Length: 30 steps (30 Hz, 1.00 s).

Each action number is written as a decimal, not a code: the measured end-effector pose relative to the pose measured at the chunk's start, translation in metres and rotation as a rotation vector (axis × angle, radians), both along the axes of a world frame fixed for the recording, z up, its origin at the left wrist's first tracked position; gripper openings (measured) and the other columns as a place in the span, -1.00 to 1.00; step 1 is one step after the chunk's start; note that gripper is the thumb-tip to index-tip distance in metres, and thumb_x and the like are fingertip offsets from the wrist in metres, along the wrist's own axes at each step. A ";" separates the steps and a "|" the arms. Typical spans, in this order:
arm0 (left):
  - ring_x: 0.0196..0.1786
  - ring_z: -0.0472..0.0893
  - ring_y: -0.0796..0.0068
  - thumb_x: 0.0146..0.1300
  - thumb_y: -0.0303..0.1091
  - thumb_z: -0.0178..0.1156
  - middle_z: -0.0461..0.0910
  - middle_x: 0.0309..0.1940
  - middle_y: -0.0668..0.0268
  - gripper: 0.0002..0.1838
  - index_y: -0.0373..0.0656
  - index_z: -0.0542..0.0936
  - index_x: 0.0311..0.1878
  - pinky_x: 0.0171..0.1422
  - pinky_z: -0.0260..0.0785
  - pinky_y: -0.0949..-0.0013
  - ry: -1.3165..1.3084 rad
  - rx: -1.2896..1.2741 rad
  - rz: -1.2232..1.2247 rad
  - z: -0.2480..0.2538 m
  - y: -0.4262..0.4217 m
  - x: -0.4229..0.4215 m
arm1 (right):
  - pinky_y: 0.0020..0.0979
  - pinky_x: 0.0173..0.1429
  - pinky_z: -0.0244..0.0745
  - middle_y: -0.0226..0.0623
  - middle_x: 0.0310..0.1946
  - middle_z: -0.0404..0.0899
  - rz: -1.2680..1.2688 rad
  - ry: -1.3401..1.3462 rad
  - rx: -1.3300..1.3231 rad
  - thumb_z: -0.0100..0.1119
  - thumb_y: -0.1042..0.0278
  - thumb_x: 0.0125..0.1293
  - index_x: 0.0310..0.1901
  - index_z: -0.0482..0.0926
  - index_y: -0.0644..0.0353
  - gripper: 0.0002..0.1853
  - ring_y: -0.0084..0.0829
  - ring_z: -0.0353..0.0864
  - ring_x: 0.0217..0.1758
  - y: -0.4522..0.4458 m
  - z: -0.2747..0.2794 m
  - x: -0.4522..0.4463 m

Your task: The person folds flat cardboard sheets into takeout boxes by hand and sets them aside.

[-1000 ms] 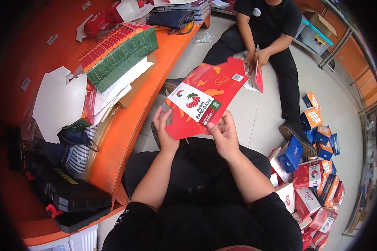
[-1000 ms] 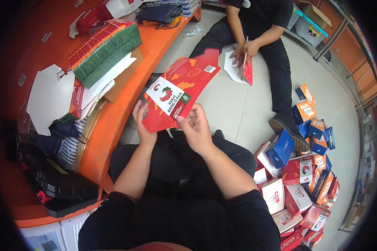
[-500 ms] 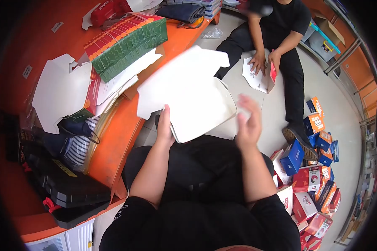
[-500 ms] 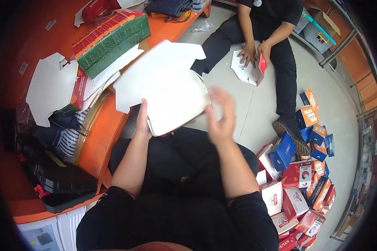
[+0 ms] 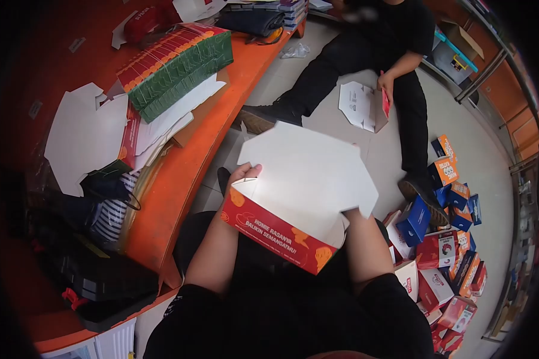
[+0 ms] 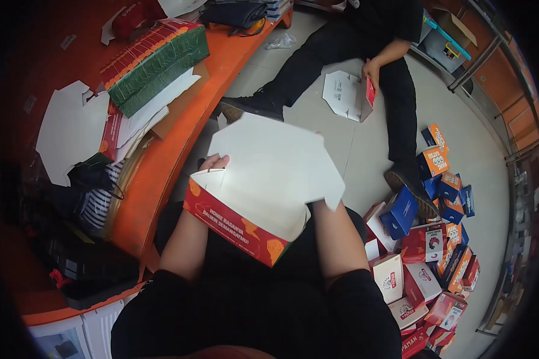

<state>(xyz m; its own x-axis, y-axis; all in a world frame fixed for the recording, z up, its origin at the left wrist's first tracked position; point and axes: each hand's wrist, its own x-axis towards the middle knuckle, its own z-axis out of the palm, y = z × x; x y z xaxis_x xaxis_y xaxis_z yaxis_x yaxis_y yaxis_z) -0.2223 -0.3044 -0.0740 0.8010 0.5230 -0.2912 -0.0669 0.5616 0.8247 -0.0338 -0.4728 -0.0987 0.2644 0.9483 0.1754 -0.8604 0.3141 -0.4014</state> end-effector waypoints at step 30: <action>-0.32 0.55 0.59 0.31 -0.31 0.03 0.58 -0.31 0.25 -0.72 -0.36 0.47 -0.08 -0.28 0.40 0.52 -0.181 0.326 0.229 -0.034 -0.005 0.010 | -0.46 0.00 0.48 -0.25 -0.07 0.54 -0.309 -0.510 -0.566 0.13 0.08 0.25 0.09 0.39 0.22 -0.52 -0.48 0.57 -0.10 -0.002 0.056 -0.012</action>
<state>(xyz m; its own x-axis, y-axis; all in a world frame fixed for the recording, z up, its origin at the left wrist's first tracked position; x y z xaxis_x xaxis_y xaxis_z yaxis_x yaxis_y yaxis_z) -0.2118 -0.3094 -0.1080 0.6769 0.7342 0.0528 -0.3193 0.2282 0.9198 -0.0461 -0.4749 -0.0427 0.5455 0.8266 -0.1384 -0.4371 0.1398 -0.8885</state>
